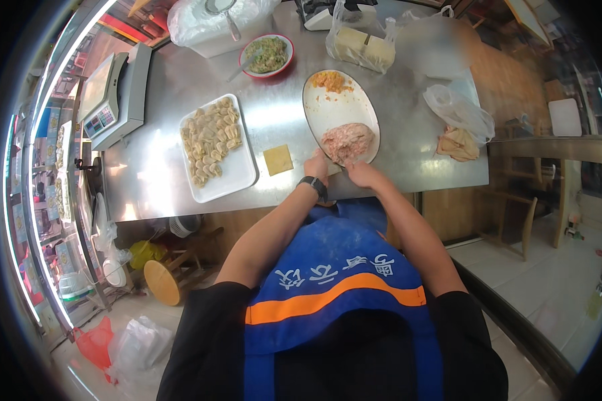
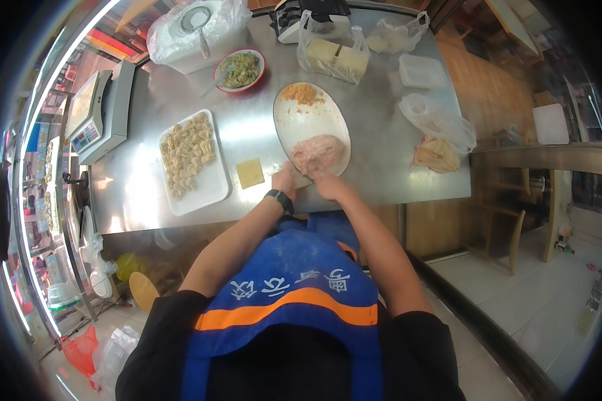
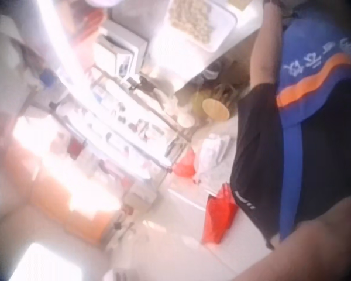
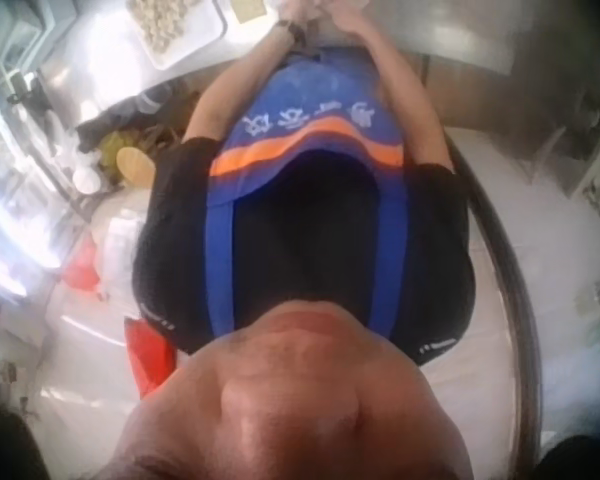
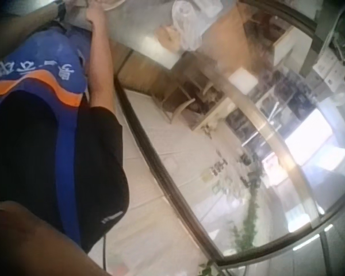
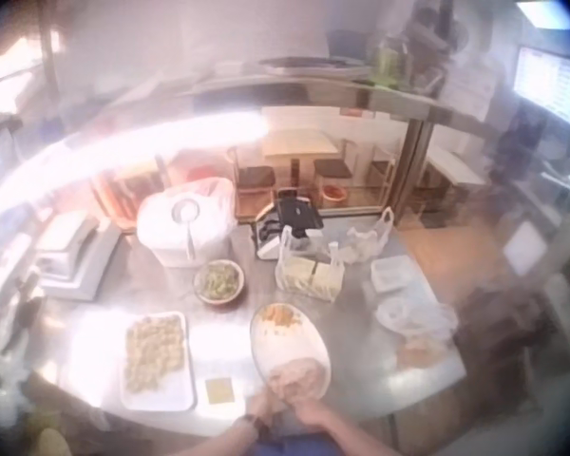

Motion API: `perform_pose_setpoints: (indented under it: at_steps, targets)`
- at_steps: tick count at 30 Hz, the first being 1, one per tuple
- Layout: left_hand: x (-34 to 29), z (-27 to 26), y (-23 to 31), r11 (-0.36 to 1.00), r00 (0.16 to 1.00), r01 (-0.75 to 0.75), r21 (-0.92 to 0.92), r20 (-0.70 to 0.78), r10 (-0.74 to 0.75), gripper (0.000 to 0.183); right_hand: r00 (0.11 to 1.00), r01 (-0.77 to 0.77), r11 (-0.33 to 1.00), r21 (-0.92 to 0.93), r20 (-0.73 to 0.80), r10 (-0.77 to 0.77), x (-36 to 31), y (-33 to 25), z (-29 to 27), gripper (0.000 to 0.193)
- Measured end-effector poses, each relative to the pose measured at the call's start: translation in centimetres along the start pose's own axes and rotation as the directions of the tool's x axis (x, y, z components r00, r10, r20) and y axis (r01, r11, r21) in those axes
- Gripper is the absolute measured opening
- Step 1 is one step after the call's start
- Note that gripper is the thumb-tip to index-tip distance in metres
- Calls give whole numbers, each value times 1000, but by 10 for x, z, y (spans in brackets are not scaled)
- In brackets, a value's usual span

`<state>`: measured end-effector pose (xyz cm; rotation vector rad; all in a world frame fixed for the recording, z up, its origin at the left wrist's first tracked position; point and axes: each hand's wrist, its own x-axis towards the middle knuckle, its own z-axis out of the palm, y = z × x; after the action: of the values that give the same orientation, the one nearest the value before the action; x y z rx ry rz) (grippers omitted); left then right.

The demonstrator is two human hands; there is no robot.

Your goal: The person scoops meat filling onto square dough wrappers, folds them into dumplings, and places them on a tray. The process is continuous and repetitive, with the person working at a stainless steel counter in a commercial kitchen setting.

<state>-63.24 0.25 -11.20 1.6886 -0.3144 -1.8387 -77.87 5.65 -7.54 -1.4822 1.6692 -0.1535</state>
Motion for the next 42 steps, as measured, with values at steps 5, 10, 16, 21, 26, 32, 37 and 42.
perform_pose_setpoints:
  at_steps: [5,10,16,21,26,32,37,42]
  targets:
    - [-22,2,5,997,999,-43,-59,-11,42,40,851,-489,767,416,421,314,-3,-14,-19,55]
    - [-39,7,17,1000,1000,9,-11,-29,-10,45,785,-602,561,569,551,284,-7,-15,-15,52]
    - [-9,-13,-2,992,999,13,-124,48,-7,44,953,-296,822,487,100,284,-14,-24,22,58]
    - [-20,-25,2,984,997,25,-177,79,-11,41,974,-148,989,-22,-179,142,-36,-64,28,58]
    - [-45,-38,28,975,991,33,-219,136,-3,29,978,-147,973,-181,-171,116,-51,-101,19,54]
    - [-57,-53,50,992,950,-87,-92,291,110,26,978,-121,978,169,-151,146,-42,-92,35,55]
    - [-48,-54,61,993,911,-116,-31,395,119,24,933,-333,626,705,152,326,-57,-94,22,60]
    - [-48,-41,51,961,822,-245,125,552,138,26,913,-112,939,326,-339,227,-51,-82,36,60]
